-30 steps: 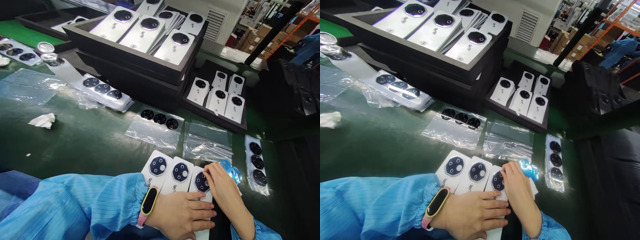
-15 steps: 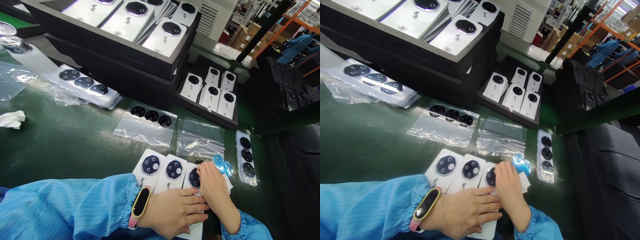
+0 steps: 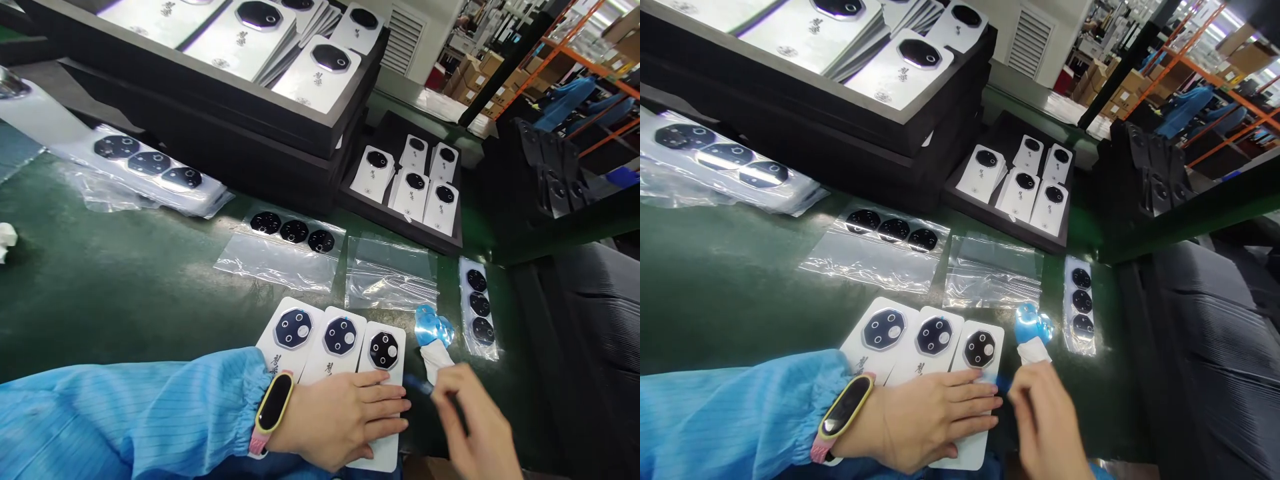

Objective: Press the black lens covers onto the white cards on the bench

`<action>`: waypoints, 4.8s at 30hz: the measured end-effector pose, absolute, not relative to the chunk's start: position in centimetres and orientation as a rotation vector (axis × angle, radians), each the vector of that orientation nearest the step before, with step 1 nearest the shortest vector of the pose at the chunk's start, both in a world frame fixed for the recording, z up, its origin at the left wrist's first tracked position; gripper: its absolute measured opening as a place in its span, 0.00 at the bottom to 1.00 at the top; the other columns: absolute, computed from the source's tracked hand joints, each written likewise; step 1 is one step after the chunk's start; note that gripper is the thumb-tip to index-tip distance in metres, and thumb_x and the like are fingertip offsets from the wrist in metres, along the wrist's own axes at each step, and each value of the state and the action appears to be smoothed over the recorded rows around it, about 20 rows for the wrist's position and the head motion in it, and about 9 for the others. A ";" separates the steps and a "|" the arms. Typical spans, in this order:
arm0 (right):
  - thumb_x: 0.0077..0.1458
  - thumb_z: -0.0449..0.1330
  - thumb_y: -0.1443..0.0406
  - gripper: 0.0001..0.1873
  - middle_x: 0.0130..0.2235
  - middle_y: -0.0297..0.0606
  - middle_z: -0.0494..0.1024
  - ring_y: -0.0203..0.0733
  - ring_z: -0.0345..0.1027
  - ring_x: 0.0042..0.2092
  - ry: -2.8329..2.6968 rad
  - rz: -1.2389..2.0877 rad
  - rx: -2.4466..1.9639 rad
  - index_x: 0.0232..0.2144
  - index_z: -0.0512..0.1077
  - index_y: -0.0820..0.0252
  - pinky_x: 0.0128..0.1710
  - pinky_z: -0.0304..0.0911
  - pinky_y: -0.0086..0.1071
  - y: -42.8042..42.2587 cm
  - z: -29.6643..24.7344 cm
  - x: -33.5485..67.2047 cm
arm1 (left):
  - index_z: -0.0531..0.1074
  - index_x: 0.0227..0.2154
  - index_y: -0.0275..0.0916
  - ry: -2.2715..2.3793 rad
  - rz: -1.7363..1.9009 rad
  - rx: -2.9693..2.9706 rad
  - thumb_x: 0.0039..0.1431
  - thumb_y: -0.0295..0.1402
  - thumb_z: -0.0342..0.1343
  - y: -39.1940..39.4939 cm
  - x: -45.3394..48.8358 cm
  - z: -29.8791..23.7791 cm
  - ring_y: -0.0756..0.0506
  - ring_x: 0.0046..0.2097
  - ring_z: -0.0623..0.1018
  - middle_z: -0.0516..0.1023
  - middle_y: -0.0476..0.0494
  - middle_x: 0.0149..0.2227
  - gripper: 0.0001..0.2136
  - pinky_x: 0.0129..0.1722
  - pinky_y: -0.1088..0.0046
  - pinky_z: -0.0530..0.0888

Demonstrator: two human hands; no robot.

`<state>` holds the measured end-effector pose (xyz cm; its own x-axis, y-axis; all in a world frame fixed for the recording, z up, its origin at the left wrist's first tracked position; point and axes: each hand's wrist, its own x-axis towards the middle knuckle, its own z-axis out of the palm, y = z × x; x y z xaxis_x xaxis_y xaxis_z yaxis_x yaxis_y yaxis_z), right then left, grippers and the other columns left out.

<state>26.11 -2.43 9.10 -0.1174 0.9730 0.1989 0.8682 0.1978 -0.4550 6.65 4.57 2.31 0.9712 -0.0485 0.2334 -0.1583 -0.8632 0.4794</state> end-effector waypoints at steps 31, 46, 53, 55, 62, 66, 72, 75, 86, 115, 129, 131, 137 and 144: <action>0.64 0.52 0.63 0.10 0.32 0.36 0.78 0.39 0.73 0.32 -2.008 -0.341 -1.734 0.34 0.73 0.57 0.32 0.67 0.33 -4.2 6.9 27.9 | 0.63 0.58 0.30 -0.159 0.417 2.809 0.67 0.40 0.48 4.1 7.0 2.4 0.43 0.64 0.61 0.62 0.38 0.63 0.22 0.65 0.64 0.56; 0.55 0.59 0.75 0.09 0.31 0.36 0.79 0.42 0.73 0.35 -2.535 0.240 -1.903 0.27 0.75 0.59 0.29 0.62 0.31 7.7 7.5 17.8 | 0.68 0.53 0.28 -0.265 0.489 2.811 0.66 0.38 0.46 3.3 5.6 1.3 0.43 0.60 0.68 0.69 0.37 0.58 0.20 0.65 0.63 0.55; 0.56 0.58 0.74 0.09 0.32 0.37 0.79 0.43 0.73 0.36 -2.564 0.292 -2.068 0.28 0.75 0.60 0.26 0.56 0.31 8.0 8.3 17.3 | 0.69 0.53 0.29 -0.243 0.470 2.777 0.67 0.35 0.44 3.4 5.8 1.2 0.43 0.60 0.68 0.70 0.38 0.58 0.19 0.65 0.63 0.55; 0.57 0.58 0.73 0.09 0.32 0.37 0.79 0.43 0.73 0.36 -2.565 0.309 -2.092 0.28 0.75 0.59 0.26 0.56 0.31 8.1 8.3 17.2 | 0.69 0.53 0.30 -0.238 0.491 2.773 0.67 0.35 0.43 3.4 5.7 1.1 0.43 0.59 0.68 0.71 0.38 0.57 0.19 0.65 0.64 0.55; 0.58 0.56 0.73 0.09 0.33 0.36 0.78 0.41 0.72 0.36 -2.484 0.394 -2.172 0.30 0.75 0.58 0.28 0.56 0.31 7.8 8.3 17.8 | 0.68 0.53 0.30 -0.239 0.509 2.816 0.65 0.38 0.47 3.5 5.6 1.0 0.43 0.60 0.67 0.70 0.39 0.58 0.20 0.64 0.63 0.56; 0.55 0.57 0.74 0.07 0.33 0.34 0.76 0.38 0.71 0.34 -2.388 0.507 -2.146 0.31 0.73 0.59 0.30 0.59 0.29 7.8 8.0 17.9 | 0.68 0.53 0.30 -0.250 0.486 2.827 0.63 0.38 0.50 3.5 5.5 1.0 0.43 0.60 0.67 0.69 0.39 0.58 0.21 0.64 0.63 0.57; 0.56 0.55 0.74 0.08 0.29 0.34 0.72 0.39 0.66 0.30 -2.527 0.159 -1.914 0.29 0.69 0.59 0.26 0.57 0.29 7.3 6.5 18.1 | 0.69 0.52 0.29 -0.263 0.523 2.790 0.62 0.38 0.51 3.5 5.7 0.8 0.42 0.59 0.68 0.71 0.37 0.57 0.20 0.64 0.62 0.57; 0.56 0.53 0.75 0.10 0.29 0.37 0.71 0.42 0.65 0.31 -2.571 0.000 -1.818 0.28 0.68 0.59 0.29 0.58 0.31 6.8 5.6 18.1 | 0.70 0.51 0.28 -0.263 0.551 2.759 0.62 0.38 0.51 3.5 5.7 0.8 0.42 0.58 0.70 0.72 0.37 0.55 0.20 0.64 0.63 0.58; 0.46 0.48 0.81 0.14 0.24 0.37 0.65 0.44 0.55 0.27 -2.579 -0.437 -1.581 0.24 0.64 0.59 0.30 0.49 0.35 5.0 4.8 17.5 | 0.70 0.52 0.27 -0.261 0.454 2.687 0.64 0.36 0.51 3.7 5.9 1.0 0.44 0.56 0.72 0.75 0.39 0.53 0.19 0.62 0.68 0.61; 0.45 0.46 0.51 0.13 0.19 0.36 0.70 0.45 0.65 0.21 -1.429 0.218 -2.399 0.21 0.59 0.51 0.23 0.59 0.36 1.9 7.1 28.3 | 0.69 0.52 0.28 -0.257 0.507 2.809 0.63 0.43 0.53 3.7 5.5 1.4 0.43 0.60 0.68 0.71 0.37 0.57 0.23 0.63 0.64 0.61; 0.52 0.46 0.55 0.18 0.22 0.41 0.76 0.47 0.68 0.23 -1.509 -0.054 -2.373 0.28 0.72 0.56 0.24 0.58 0.36 1.6 7.7 27.1 | 0.70 0.52 0.29 -0.243 0.518 2.821 0.61 0.44 0.54 3.5 5.6 1.2 0.44 0.60 0.68 0.71 0.38 0.57 0.24 0.63 0.64 0.61; 0.54 0.48 0.55 0.17 0.24 0.40 0.76 0.45 0.69 0.25 -1.633 -0.028 -2.237 0.29 0.73 0.56 0.25 0.61 0.36 2.3 7.9 25.7 | 0.70 0.52 0.30 -0.242 0.496 2.832 0.63 0.43 0.51 3.5 5.6 1.2 0.44 0.60 0.68 0.70 0.39 0.58 0.22 0.63 0.64 0.60; 0.59 0.51 0.69 0.11 0.29 0.36 0.77 0.40 0.70 0.32 -2.266 0.227 -1.625 0.28 0.72 0.58 0.32 0.64 0.31 6.7 7.2 17.2 | 0.72 0.50 0.32 -0.245 0.448 2.821 0.66 0.37 0.45 3.7 5.7 1.6 0.45 0.58 0.70 0.74 0.42 0.55 0.18 0.62 0.67 0.60; 0.57 0.55 0.73 0.09 0.34 0.37 0.77 0.42 0.71 0.37 -2.547 0.446 -1.897 0.29 0.73 0.60 0.30 0.58 0.31 9.7 7.2 11.6 | 0.72 0.51 0.32 -0.281 0.554 2.771 0.67 0.38 0.44 4.0 5.7 1.5 0.43 0.54 0.74 0.77 0.44 0.50 0.19 0.57 0.66 0.67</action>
<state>11.60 9.66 7.17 -0.2990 0.9294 -0.2162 0.9476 0.2625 -0.1819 5.67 3.96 1.49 0.9064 -0.1311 0.4015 -0.2470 -0.9356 0.2523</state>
